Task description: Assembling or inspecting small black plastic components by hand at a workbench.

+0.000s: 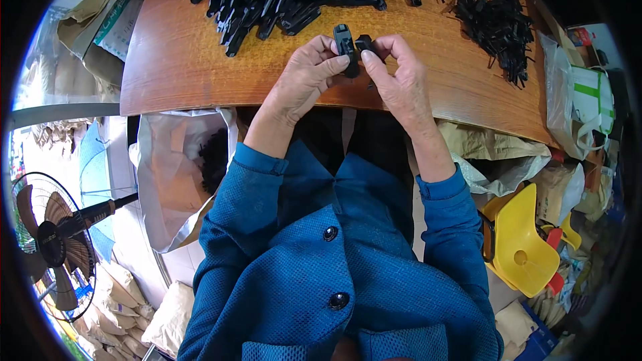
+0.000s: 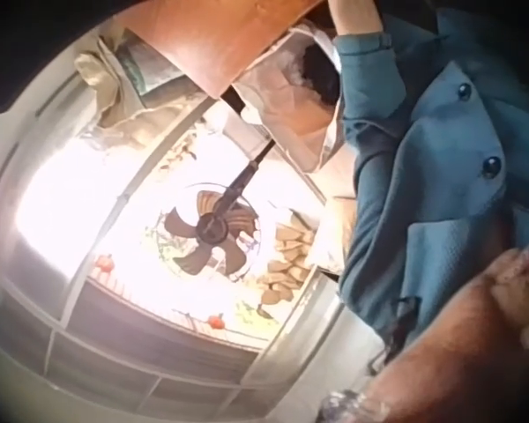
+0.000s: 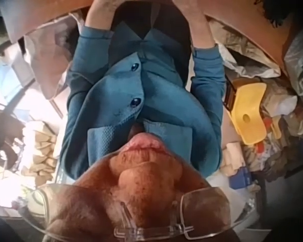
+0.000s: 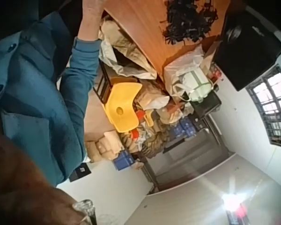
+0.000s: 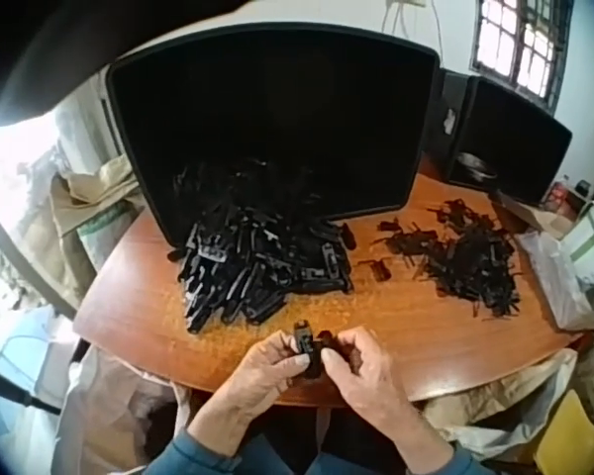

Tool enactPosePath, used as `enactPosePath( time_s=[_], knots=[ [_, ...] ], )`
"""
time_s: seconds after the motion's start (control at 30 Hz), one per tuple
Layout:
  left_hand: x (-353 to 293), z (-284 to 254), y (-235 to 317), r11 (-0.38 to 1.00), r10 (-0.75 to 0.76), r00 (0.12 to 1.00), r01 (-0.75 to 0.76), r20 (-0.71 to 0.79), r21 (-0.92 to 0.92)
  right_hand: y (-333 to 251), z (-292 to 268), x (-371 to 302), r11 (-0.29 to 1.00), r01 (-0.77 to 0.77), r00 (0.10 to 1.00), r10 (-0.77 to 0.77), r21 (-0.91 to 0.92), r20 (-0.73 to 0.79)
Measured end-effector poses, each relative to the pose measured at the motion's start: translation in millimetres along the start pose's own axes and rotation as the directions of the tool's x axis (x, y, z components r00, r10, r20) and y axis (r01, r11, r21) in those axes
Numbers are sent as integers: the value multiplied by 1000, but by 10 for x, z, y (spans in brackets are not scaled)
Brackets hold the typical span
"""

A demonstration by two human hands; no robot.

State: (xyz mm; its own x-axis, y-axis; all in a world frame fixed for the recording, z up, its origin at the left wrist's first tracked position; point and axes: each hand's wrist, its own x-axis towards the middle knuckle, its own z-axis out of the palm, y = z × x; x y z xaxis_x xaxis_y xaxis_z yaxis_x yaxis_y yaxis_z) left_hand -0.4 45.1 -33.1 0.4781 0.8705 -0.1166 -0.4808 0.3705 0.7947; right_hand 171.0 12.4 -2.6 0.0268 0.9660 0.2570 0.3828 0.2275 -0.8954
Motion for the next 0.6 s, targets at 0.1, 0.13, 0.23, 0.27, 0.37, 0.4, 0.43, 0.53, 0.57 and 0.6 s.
enactPosePath(
  time_s=[0.1, 0.13, 0.23, 0.27, 0.37, 0.4, 0.43, 0.53, 0.57, 0.6],
  knots=[
    [-75, 25, 20, 997, 69, 996, -68, -57, 23, -34, 119, -38, 1000, -18, 1000, 18, -25, 10],
    [-98, 32, 34, 993, 105, 991, -101, -84, 52, -34, 153, -44, 996, 11, 1000, -10, -91, 6],
    [-167, 39, 81, 938, 146, 986, -112, -84, 327, -89, 237, -65, 970, 98, 994, -106, -224, -25],
    [-171, 12, 66, 938, 148, 985, -113, -84, 327, -101, 273, -60, 969, 99, 994, -107, -224, -24],
    [-169, -27, 21, 875, 242, 968, -189, -64, 446, -128, 356, -47, 836, 293, 933, -357, -464, -54],
    [-181, -22, 16, 867, 279, 958, -222, -65, 447, -143, 374, -51, 792, 320, 918, -395, -520, -37],
    [-193, 7, 20, 858, 315, 947, -255, -65, 447, -150, 372, -55, 743, 344, 902, -432, -575, -18],
    [-308, 126, 17, 978, 163, 968, -133, -191, 163, -124, 345, -91, 711, 364, 895, -446, -602, 14],
    [-304, 139, -21, 977, 165, 968, -134, -191, 165, -114, 338, -112, 711, 365, 894, -448, -601, 14],
    [-291, 146, -89, 960, 199, 956, -146, -215, 241, -101, 332, -136, 717, 368, 897, -441, -592, 24]
  ],
)
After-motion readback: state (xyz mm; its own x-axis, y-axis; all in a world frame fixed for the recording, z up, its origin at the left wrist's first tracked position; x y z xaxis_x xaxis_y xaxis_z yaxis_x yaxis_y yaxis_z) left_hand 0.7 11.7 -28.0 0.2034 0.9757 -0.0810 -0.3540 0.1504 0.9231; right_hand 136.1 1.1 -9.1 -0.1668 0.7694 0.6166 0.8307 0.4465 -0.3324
